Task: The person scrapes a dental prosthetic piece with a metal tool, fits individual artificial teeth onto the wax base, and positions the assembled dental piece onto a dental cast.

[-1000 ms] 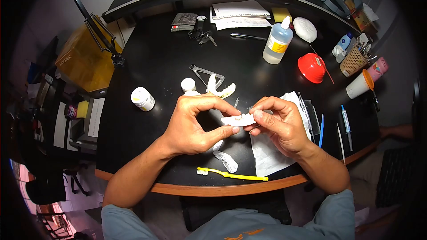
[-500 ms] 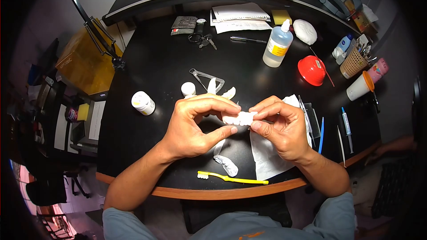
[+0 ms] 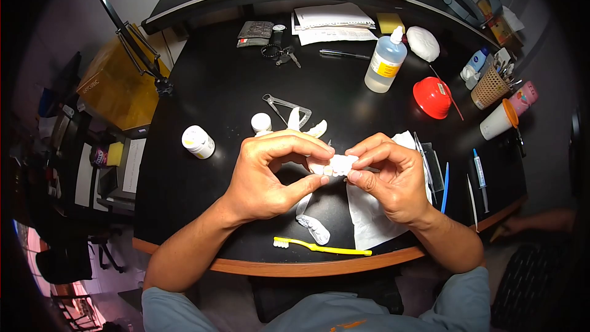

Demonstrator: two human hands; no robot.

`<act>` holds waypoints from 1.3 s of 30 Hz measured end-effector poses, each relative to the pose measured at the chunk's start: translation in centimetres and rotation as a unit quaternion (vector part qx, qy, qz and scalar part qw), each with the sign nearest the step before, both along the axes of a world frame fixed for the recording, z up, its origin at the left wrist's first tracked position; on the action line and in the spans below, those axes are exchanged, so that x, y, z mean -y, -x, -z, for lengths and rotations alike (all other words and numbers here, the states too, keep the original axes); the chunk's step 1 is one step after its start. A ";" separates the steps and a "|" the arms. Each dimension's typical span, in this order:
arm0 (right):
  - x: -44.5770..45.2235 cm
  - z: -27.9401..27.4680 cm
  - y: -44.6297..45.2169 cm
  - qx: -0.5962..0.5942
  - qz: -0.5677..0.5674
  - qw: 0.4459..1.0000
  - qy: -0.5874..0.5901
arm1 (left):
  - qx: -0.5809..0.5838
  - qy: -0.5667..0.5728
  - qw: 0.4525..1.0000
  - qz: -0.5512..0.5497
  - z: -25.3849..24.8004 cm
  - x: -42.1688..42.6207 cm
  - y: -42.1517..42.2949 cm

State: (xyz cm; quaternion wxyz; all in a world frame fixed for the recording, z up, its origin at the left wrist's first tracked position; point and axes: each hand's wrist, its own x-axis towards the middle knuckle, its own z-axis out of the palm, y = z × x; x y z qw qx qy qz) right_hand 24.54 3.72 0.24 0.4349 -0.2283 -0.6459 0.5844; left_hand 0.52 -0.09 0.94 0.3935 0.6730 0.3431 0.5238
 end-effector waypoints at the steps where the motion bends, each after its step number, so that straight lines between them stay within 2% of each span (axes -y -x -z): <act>1: 0.0 0.0 0.0 -0.001 -0.002 1.000 0.001 | 0.002 0.000 1.000 0.002 0.0 0.0 0.0; 19: 0.0 0.2 0.0 0.010 -0.006 1.000 -0.008 | -0.001 -0.010 1.000 0.007 -0.1 0.1 -0.1; 34: 0.2 0.0 0.2 0.009 0.013 0.999 -0.029 | 0.016 -0.025 0.999 -0.040 0.1 0.3 -0.6; 39: 0.8 0.3 0.6 0.004 0.066 0.989 -0.130 | 0.027 -0.017 0.999 -0.040 0.3 0.4 -0.7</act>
